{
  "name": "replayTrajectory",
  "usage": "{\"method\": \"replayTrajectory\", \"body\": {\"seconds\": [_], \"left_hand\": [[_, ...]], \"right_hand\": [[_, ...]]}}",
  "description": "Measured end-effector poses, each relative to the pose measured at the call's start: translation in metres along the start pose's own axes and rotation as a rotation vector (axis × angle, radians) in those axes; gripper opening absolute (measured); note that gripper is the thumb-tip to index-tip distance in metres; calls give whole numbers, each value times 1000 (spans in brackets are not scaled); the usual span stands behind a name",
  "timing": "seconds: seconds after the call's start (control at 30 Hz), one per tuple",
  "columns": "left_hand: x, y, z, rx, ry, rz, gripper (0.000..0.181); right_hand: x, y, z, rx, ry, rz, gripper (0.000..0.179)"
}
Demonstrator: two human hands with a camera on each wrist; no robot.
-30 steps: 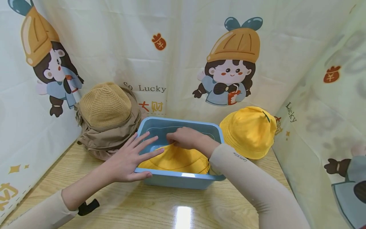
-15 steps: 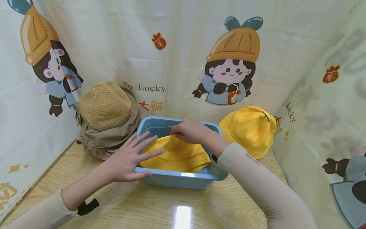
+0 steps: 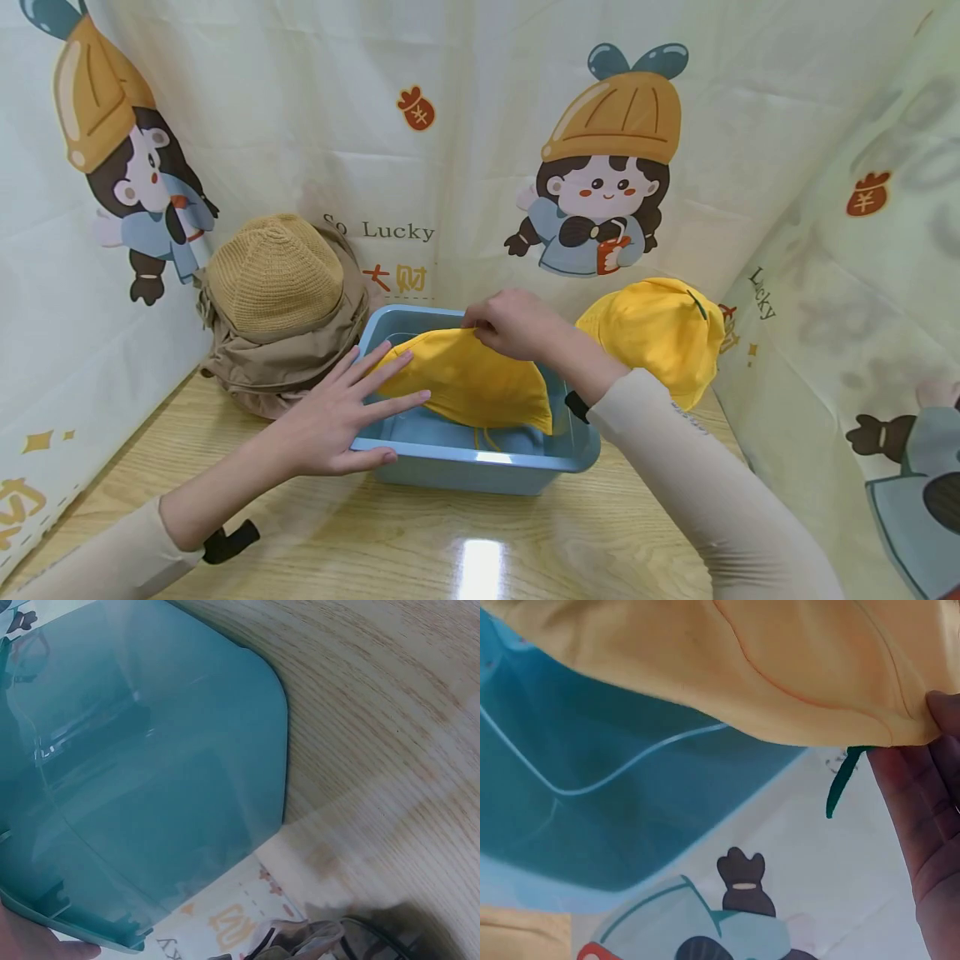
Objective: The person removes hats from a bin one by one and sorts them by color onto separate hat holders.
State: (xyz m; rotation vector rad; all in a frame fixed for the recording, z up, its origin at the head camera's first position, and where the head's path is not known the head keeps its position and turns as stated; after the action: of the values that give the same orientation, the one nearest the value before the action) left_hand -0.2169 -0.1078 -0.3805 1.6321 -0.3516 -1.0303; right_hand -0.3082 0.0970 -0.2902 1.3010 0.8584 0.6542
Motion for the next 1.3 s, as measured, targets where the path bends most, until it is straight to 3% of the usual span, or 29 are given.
{"method": "replayTrajectory", "body": {"seconds": [0.17, 0.43, 0.7, 1.07, 1.3], "left_hand": [[0, 0, 1, 14, -9, -10, 68], [-1, 0, 1, 11, -21, -9, 68], [-1, 0, 1, 3, -29, -12, 67], [-1, 2, 2, -8, -31, -35, 66], [-2, 1, 0, -7, -23, -7, 63]], "right_hand": [[2, 13, -2, 26, -12, -31, 12], [8, 47, -2, 134, -33, -155, 10], [18, 71, -7, 170, -71, -245, 10], [33, 104, 4, 191, 21, -503, 10], [44, 122, 9, 198, 71, -536, 15]]}}
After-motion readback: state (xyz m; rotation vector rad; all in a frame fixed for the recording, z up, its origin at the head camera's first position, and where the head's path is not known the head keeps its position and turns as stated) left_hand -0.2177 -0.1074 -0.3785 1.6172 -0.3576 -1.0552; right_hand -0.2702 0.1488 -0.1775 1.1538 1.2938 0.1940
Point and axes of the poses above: each hand's wrist, its own x-axis away from the middle knuckle, its own y-axis out of the back of the hand, z = x × y, the point moved 6 cm from there along -x, towards the middle knuckle, and after that the axes turned 6 degrees about y, right-handed, at the moved point
